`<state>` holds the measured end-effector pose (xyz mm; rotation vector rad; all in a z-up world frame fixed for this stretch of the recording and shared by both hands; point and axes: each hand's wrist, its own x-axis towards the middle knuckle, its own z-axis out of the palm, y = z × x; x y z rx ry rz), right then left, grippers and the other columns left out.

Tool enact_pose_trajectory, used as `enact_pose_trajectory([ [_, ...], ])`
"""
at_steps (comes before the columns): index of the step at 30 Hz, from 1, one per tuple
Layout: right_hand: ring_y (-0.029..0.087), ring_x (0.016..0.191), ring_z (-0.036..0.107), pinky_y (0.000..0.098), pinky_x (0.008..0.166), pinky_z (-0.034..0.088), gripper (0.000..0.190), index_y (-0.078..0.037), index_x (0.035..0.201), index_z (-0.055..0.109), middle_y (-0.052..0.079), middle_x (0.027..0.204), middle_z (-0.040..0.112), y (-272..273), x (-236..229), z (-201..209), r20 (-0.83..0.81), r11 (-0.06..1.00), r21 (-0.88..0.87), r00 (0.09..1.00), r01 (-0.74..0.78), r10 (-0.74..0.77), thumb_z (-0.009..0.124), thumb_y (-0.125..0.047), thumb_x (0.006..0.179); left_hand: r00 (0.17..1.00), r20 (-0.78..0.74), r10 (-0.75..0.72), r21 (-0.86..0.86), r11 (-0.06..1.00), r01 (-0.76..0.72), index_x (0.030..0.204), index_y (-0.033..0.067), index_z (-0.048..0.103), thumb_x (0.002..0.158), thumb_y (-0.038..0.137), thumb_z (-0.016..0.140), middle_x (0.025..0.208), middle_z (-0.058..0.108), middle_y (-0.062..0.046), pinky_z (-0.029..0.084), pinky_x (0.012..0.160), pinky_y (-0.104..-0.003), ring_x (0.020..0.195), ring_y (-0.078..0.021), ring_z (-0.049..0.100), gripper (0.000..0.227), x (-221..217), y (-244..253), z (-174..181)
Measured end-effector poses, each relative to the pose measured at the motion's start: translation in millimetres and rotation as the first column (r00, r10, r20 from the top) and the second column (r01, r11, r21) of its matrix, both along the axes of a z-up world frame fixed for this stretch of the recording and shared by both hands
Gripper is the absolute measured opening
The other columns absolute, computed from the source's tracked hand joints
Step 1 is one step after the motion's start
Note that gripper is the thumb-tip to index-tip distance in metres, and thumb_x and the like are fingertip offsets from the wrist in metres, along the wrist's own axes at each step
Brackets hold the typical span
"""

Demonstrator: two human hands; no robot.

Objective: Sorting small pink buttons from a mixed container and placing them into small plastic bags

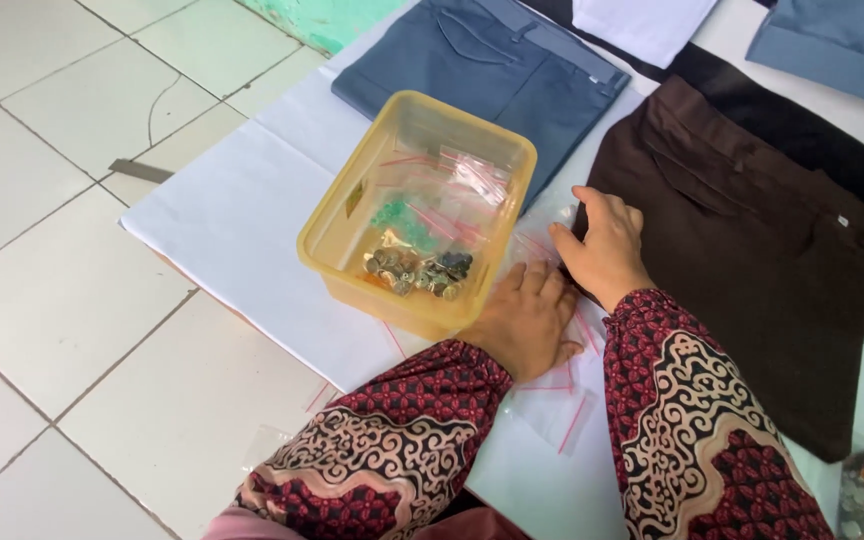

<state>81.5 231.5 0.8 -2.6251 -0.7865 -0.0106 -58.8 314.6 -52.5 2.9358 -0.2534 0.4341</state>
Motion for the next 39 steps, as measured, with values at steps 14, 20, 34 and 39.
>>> enact_pose_trajectory([
  [14, 0.025, 0.101, 0.064, 0.0368, 0.09, 0.051, 0.014, -0.008, 0.103, 0.066, 0.009, 0.114, 0.07, -85, -35, 65, 0.443, 0.871, 0.47, 0.892, -0.141, -0.095, 0.078, -0.007, 0.096, 0.977, 0.21, -0.045, 0.017, 0.999, 0.043, 0.136, 0.0133, 0.06, 0.088, 0.061, 0.059, 0.13, 0.059, -0.02, 0.034, 0.114, -0.057, 0.13, -0.0448, 0.051, 0.068, 8, 17, -8],
  [20, 0.015, 0.092, 0.062, 0.0295, 0.085, 0.054, 0.01, -0.004, 0.108, 0.062, 0.008, 0.102, 0.068, -158, -117, 89, -0.051, 0.716, 0.645, 0.949, 0.268, -0.31, 0.068, -0.012, 0.106, 0.903, 0.405, -0.146, 0.012, 0.988, 0.154, 0.131, 0.0131, 0.068, 0.098, 0.05, 0.057, 0.134, 0.062, -0.016, 0.037, 0.114, -0.054, 0.133, -0.0409, 0.051, 0.051, -12, -6, 36],
  [34, 0.017, 0.101, 0.065, 0.03, 0.091, 0.054, 0.007, -0.005, 0.101, 0.063, 0.006, 0.107, 0.069, -289, -115, 27, -0.172, 0.443, 0.816, 0.888, 0.371, -0.426, 0.068, -0.01, 0.101, 0.916, 0.251, -0.314, -0.848, 0.385, 0.364, 0.093, 0.0138, 0.066, 0.093, 0.016, 0.066, 0.09, 0.065, 0.002, 0.052, 0.081, -0.03, 0.086, -0.015, 0.063, 0.003, 24, -195, 70],
  [39, 0.02, 0.099, 0.067, 0.0315, 0.086, 0.053, 0.009, -0.005, 0.089, 0.067, 0.009, 0.103, 0.07, -307, -107, 27, 0.052, 0.653, 0.728, 0.933, 0.209, -0.357, 0.068, -0.011, 0.096, 0.891, 0.138, -0.433, -0.91, 0.3, 0.287, 0.094, 0.0108, 0.071, 0.097, 0.011, 0.066, 0.09, 0.07, 0.002, 0.055, 0.08, -0.028, 0.086, -0.0118, 0.066, 0.006, 26, -192, 50],
])
